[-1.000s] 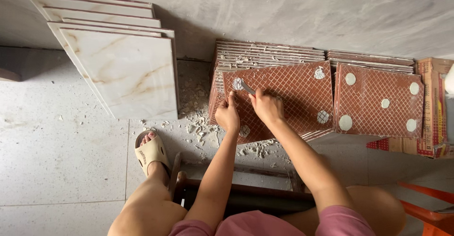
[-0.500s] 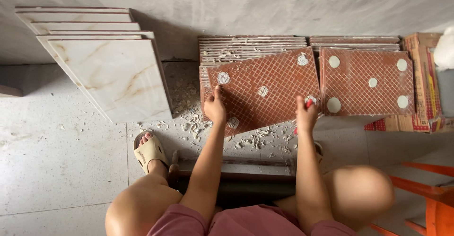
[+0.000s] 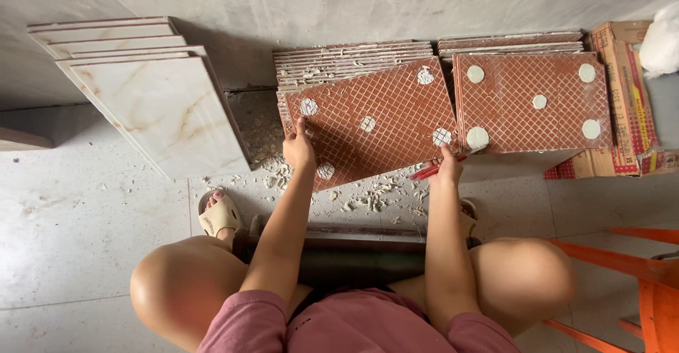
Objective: The person scrapes dried adhesive residue from the back of square ceramic tiles using a utility knife. They work on one tile at a time, scraping the white spots and then placing the tile aside.
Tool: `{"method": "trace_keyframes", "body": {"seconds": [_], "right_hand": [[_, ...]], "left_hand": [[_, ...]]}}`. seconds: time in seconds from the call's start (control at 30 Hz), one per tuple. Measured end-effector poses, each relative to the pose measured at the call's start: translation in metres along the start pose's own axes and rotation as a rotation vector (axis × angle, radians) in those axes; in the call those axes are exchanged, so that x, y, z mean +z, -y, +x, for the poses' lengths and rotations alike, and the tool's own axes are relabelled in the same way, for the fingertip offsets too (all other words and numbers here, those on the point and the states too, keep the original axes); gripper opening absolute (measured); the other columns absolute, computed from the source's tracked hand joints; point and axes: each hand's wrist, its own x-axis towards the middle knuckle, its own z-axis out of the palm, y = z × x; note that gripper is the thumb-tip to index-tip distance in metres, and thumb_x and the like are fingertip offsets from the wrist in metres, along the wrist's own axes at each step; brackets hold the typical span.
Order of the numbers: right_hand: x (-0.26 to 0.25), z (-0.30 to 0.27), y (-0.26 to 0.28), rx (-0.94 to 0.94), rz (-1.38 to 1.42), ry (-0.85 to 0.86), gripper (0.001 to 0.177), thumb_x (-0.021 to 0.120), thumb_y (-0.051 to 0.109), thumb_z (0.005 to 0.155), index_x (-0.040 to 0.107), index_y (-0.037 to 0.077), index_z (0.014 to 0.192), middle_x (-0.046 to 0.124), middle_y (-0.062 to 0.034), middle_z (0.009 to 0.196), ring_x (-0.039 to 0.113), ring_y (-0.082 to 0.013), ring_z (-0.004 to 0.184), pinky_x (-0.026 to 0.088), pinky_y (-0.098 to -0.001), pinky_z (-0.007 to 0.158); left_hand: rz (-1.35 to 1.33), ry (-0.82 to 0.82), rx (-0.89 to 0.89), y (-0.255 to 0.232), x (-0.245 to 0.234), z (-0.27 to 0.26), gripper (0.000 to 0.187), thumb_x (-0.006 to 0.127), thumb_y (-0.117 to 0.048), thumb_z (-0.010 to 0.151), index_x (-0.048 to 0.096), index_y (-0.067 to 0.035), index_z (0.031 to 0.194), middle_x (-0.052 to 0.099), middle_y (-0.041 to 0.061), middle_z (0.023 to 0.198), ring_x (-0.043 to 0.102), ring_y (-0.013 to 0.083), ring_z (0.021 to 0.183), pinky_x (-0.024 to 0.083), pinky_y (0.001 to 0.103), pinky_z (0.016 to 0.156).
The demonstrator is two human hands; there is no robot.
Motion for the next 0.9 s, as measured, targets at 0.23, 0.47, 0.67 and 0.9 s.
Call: {"method": "trace_keyframes", "body": {"seconds": [0.23, 0.47, 0.67, 0.9], "right_hand": [[0.022, -0.049, -0.005, 0.014, 0.061, -0.056, 0.016, 0.069, 0.017, 0.096, 0.057, 0.008, 0.102, 0.051, -0.0003, 0.085, 0.049, -0.0116, 0.068, 0.053, -0.031, 0.063], [0.072, -0.145, 0.05, -0.147, 0.038, 0.029, 0.029, 0.08, 0.026, 0.088, 0.064, 0.008, 0.104, 0.062, 0.0001, 0.091, 0.051, -0.0117, 0.074, 0.047, -0.0248, 0.064], [0.124, -0.198, 0.116, -0.488, -0.115, 0.228, 0.033, 0.086, 0.022, 0.086, 0.063, 0.009, 0.107, 0.07, -0.0047, 0.109, 0.068, -0.0134, 0.103, 0.053, -0.0188, 0.084], [0.156, -0.244, 0.168, -0.718, -0.214, 0.43, 0.025, 0.086, 0.013, 0.086, 0.062, 0.011, 0.091, 0.074, -0.0052, 0.094, 0.067, -0.0119, 0.079, 0.05, -0.0233, 0.059]], "left_hand": [[0.132, -0.134, 0.136, -0.004, -0.025, 0.025, 0.076, 0.064, -0.074, 0.082, 0.077, -0.001, 0.097, 0.076, 0.015, 0.087, 0.073, 0.0309, 0.083, 0.054, 0.045, 0.078], [0.13, -0.056, 0.126, 0.009, -0.035, 0.048, 0.082, 0.057, -0.077, 0.083, 0.078, 0.002, 0.089, 0.074, 0.019, 0.083, 0.071, 0.0319, 0.078, 0.052, 0.046, 0.076], [-0.056, -0.076, 0.043, 0.036, 0.001, 0.025, 0.096, 0.042, -0.086, 0.085, 0.07, 0.006, 0.078, 0.069, 0.021, 0.075, 0.067, 0.0289, 0.07, 0.053, 0.044, 0.069], [-0.501, 0.056, -0.157, 0.021, 0.038, -0.005, 0.102, 0.034, -0.087, 0.092, 0.068, 0.009, 0.09, 0.06, 0.016, 0.081, 0.054, 0.027, 0.07, 0.044, 0.044, 0.063]]}}
